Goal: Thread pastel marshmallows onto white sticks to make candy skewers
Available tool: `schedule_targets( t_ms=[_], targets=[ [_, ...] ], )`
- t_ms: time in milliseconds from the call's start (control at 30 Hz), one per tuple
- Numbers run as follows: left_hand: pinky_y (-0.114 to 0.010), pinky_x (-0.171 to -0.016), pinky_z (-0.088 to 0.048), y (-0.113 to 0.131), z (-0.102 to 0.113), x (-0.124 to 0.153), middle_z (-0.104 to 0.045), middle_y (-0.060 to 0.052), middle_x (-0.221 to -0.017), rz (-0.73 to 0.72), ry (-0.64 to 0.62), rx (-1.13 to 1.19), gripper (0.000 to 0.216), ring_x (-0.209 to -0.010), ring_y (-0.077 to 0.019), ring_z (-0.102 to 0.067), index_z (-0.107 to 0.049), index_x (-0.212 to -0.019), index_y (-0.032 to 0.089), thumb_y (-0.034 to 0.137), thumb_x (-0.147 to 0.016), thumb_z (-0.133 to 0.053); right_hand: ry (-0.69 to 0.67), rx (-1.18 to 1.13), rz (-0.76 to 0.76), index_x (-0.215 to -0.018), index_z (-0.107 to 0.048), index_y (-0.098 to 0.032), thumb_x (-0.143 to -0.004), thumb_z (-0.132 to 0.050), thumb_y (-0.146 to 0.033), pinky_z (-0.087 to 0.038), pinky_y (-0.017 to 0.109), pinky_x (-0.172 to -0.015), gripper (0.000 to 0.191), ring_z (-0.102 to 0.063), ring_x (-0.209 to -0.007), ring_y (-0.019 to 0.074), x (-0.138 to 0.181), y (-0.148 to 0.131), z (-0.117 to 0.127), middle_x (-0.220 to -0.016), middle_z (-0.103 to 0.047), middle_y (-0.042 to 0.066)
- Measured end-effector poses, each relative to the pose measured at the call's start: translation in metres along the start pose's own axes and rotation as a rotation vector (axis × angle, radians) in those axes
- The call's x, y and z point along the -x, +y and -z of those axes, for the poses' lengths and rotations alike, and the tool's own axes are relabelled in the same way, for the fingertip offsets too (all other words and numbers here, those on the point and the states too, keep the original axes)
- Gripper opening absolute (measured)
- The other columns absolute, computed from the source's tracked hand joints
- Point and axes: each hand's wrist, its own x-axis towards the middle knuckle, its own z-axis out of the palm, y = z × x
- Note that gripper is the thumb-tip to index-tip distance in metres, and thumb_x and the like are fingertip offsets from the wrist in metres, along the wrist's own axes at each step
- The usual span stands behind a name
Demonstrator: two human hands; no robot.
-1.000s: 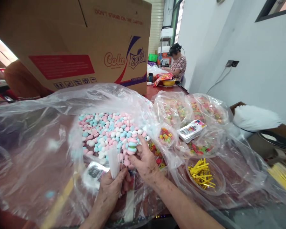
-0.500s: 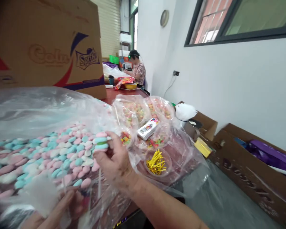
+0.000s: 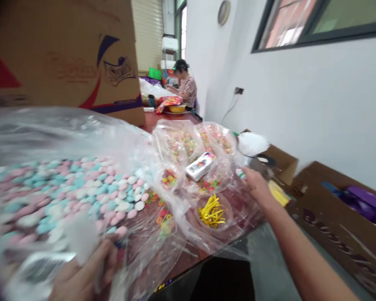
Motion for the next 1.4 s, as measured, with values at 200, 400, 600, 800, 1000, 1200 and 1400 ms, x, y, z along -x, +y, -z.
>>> schedule_targets(
  t_ms=[200,400,600,800,1000,1200,1400],
  targets=[
    [-0.018,-0.033,-0.027,0.004,-0.003,0.004,-0.05,0.001,-0.035,-0.032,-0.055,0.088,0.055,-0.03,-0.0079,-0.04,-0.059,-0.054,0.015,0.068,-0.069,-0.067,0.25,-0.138,0.112,-0.12,-0.062,-0.013,-0.093,-0.049,-0.033,-0.043,0.042,-0.08,0.036,-0.06,-0.105,0.0251,0.001,-0.057,0.009,-0.111,-0.065,0.024],
    [-0.018,-0.036,-0.026,-0.007,0.004,0.005,-0.05,0.001,-0.035,-0.025,-0.12,0.057,0.054,-0.032,-0.0075,-0.04,-0.06,-0.054,0.015,0.062,-0.08,-0.061,-0.261,-0.921,0.289,-0.098,-0.068,-0.022,-0.09,-0.053,-0.033,-0.05,0.03,-0.071,0.021,-0.064,-0.081,0.0182,0.056,-0.225,-0.008,-0.09,-0.071,0.003],
    [-0.02,-0.036,-0.025,-0.013,0.008,0.007,-0.054,0.0,-0.044,-0.025,-0.2,0.133,0.044,-0.034,-0.008,-0.043,-0.062,-0.059,0.014,0.052,-0.082,-0.064,-0.64,-1.163,0.217,-0.076,-0.062,-0.018,-0.087,-0.051,-0.029,-0.043,0.022,-0.06,0.018,-0.053,-0.064,0.0119,0.094,-0.299,-0.039,-0.067,-0.058,-0.003],
    [-0.018,-0.034,-0.027,-0.007,0.007,0.005,-0.055,0.001,-0.045,-0.102,-0.053,0.241,0.04,-0.032,-0.0058,-0.04,-0.064,-0.062,0.012,0.049,-0.08,-0.067,-0.662,-1.191,0.231,-0.075,-0.055,-0.02,-0.086,-0.051,-0.032,-0.042,0.021,-0.058,0.017,-0.051,-0.061,0.0113,0.076,-0.3,-0.046,-0.066,-0.054,-0.005],
    [-0.013,-0.03,-0.025,-0.003,0.008,0.0,-0.056,0.007,-0.047,-0.178,0.307,0.497,0.029,-0.03,-0.0037,-0.037,-0.064,-0.091,0.013,0.037,-0.075,-0.072,-0.494,-0.607,0.565,-0.087,-0.062,-0.019,-0.09,-0.049,-0.021,-0.044,0.025,-0.069,0.014,-0.059,-0.077,0.0151,0.07,-0.3,-0.061,-0.084,-0.064,0.002],
    [-0.016,-0.032,-0.032,-0.01,0.009,0.003,-0.058,0.006,-0.051,-0.17,0.22,0.412,0.032,-0.033,-0.0067,-0.044,-0.064,-0.095,0.014,0.037,-0.076,-0.072,-0.451,-0.352,0.666,-0.095,-0.063,-0.019,-0.087,-0.049,-0.014,-0.042,0.028,-0.067,0.017,-0.059,-0.082,0.0196,0.096,-0.303,-0.077,-0.096,-0.066,0.007],
    [-0.017,-0.032,-0.028,-0.009,0.007,0.004,-0.06,0.004,-0.055,-0.107,0.123,0.371,0.035,-0.032,-0.0051,-0.042,-0.065,-0.093,0.011,0.039,-0.073,-0.073,-0.328,-0.271,0.579,-0.105,-0.057,-0.015,-0.09,-0.041,-0.014,-0.043,0.032,-0.078,0.022,-0.056,-0.092,0.0226,0.054,-0.279,-0.077,-0.102,-0.062,0.011]
  ],
)
